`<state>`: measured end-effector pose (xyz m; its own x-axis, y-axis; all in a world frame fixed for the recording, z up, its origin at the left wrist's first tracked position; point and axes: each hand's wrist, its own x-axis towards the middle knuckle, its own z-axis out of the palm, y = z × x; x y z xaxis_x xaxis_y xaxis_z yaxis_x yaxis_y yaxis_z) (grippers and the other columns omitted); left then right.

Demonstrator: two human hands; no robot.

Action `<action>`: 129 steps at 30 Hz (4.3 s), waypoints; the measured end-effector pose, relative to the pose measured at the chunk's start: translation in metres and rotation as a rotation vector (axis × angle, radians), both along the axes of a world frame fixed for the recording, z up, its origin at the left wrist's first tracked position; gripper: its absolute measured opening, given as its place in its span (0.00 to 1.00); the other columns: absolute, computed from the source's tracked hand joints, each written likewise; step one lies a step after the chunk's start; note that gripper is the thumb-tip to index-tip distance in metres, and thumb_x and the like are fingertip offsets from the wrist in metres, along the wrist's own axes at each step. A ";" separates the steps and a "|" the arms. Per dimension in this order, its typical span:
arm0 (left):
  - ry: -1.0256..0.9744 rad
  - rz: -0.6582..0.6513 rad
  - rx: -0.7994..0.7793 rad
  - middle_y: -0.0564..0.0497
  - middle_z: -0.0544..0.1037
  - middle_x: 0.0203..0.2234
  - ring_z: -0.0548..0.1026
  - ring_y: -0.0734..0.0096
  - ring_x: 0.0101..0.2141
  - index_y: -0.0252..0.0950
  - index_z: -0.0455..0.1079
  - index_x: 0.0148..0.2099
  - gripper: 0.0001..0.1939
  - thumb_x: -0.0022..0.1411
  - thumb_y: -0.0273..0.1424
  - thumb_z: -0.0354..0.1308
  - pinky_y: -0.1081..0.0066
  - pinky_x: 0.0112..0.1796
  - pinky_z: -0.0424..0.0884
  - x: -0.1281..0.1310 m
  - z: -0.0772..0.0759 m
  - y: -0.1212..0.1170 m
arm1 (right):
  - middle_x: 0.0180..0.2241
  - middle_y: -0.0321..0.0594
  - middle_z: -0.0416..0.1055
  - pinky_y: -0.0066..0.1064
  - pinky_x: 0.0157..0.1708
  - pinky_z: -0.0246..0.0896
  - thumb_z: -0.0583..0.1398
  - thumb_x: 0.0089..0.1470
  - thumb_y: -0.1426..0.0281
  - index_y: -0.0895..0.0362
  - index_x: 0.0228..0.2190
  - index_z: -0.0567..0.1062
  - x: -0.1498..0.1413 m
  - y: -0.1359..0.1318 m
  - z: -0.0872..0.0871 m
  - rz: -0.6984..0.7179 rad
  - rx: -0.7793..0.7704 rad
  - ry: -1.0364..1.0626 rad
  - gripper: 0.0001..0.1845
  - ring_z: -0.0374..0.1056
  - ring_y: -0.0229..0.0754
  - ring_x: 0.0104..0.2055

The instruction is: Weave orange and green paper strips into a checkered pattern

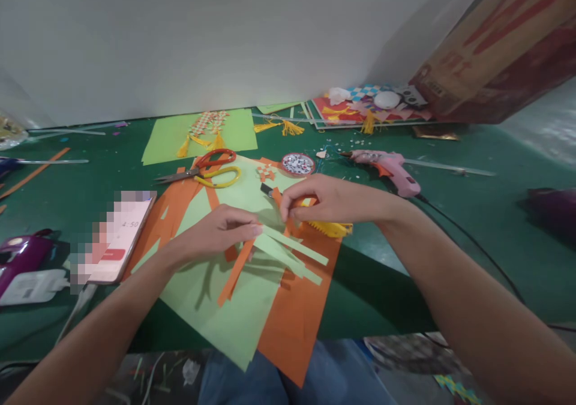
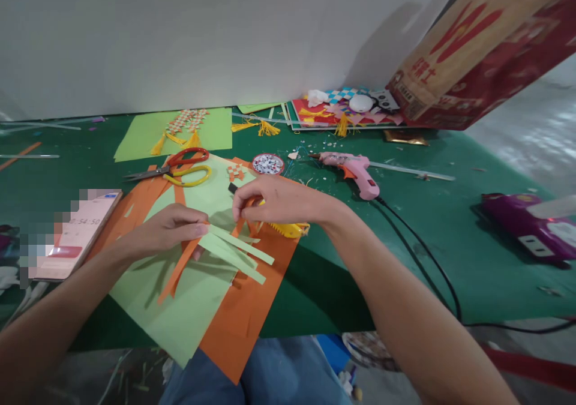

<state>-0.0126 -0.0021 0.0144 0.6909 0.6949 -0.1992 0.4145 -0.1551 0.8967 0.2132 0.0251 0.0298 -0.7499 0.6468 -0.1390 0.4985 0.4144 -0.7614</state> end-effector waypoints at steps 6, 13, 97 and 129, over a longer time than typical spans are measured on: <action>0.016 -0.003 0.004 0.55 0.68 0.16 0.63 0.79 0.18 0.34 0.61 0.21 0.21 0.63 0.40 0.49 0.75 0.22 0.55 0.000 0.001 0.000 | 0.29 0.34 0.72 0.27 0.31 0.56 0.54 0.49 0.72 0.56 0.27 0.73 -0.001 -0.001 0.000 0.005 -0.010 0.009 0.08 0.65 0.35 0.31; 0.039 0.008 0.018 0.55 0.67 0.15 0.62 0.79 0.18 0.34 0.61 0.21 0.22 0.63 0.42 0.49 0.75 0.22 0.55 0.001 0.000 -0.001 | 0.29 0.33 0.73 0.27 0.30 0.55 0.54 0.48 0.73 0.55 0.27 0.74 -0.005 -0.005 0.001 0.070 -0.027 -0.033 0.09 0.65 0.35 0.29; 0.049 -0.011 -0.030 0.56 0.65 0.14 0.63 0.80 0.18 0.34 0.60 0.21 0.22 0.62 0.42 0.50 0.75 0.21 0.54 0.001 -0.002 0.000 | 0.30 0.33 0.71 0.26 0.32 0.59 0.58 0.49 0.72 0.56 0.29 0.70 -0.005 -0.008 0.003 0.148 -0.225 0.011 0.02 0.67 0.35 0.32; 0.062 0.012 0.037 0.55 0.66 0.15 0.63 0.77 0.19 0.34 0.61 0.21 0.22 0.63 0.42 0.48 0.74 0.23 0.55 0.000 -0.001 -0.001 | 0.33 0.35 0.71 0.29 0.35 0.56 0.57 0.50 0.68 0.56 0.29 0.76 0.000 0.001 -0.003 0.108 -0.020 -0.086 0.07 0.64 0.38 0.34</action>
<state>-0.0124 -0.0027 0.0129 0.6695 0.7107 -0.2159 0.4714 -0.1820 0.8629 0.2133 0.0258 0.0265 -0.7999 0.5593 -0.2178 0.5157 0.4548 -0.7261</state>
